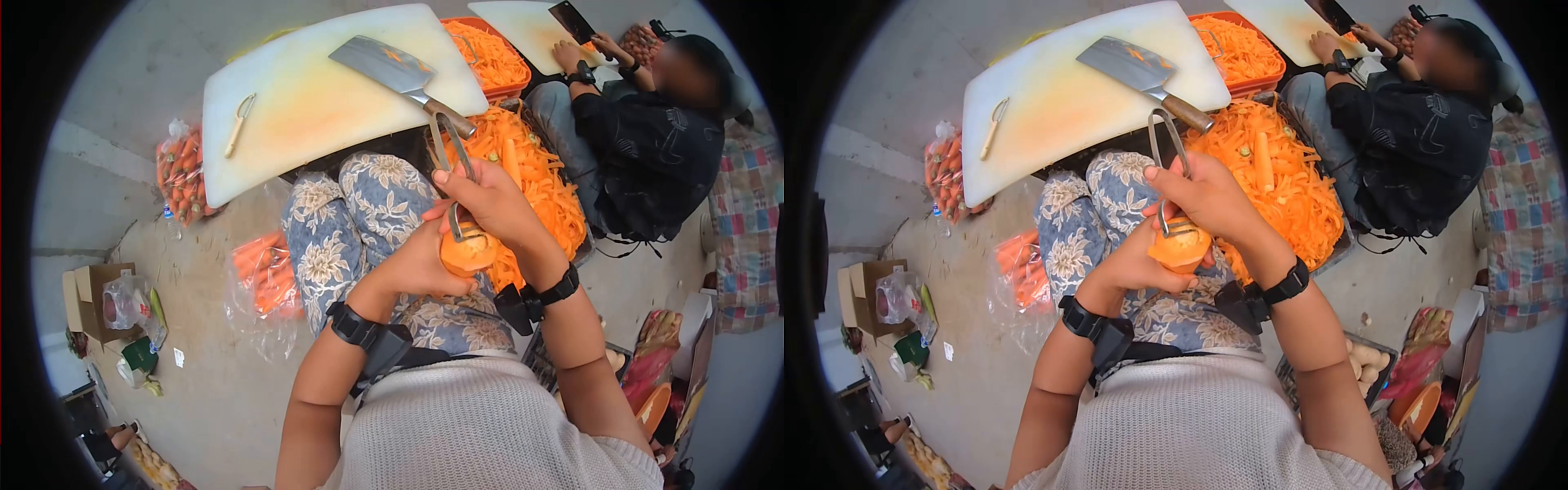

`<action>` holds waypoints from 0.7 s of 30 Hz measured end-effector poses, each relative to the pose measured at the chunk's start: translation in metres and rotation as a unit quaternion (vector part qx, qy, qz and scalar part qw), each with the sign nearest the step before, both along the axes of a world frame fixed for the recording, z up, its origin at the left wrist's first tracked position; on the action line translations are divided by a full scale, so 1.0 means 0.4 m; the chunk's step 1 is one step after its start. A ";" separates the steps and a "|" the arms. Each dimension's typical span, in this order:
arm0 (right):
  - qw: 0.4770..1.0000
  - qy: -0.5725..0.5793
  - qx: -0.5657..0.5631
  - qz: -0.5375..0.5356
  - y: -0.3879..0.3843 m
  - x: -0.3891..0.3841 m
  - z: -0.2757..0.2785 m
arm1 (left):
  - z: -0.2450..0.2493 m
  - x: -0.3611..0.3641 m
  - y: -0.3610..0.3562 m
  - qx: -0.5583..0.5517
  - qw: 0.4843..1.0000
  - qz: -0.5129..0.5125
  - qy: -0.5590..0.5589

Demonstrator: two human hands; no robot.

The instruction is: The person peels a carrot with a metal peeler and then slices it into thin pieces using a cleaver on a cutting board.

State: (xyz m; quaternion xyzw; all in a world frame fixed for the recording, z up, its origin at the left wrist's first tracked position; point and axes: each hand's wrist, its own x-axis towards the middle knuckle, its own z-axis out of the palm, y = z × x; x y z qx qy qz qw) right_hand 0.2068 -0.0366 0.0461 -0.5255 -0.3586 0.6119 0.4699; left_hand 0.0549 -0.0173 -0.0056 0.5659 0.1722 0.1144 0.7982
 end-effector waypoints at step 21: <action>0.834 -0.439 0.035 -0.331 -0.096 0.292 -0.206 | -0.010 -0.003 0.014 -0.012 0.986 0.156 -0.063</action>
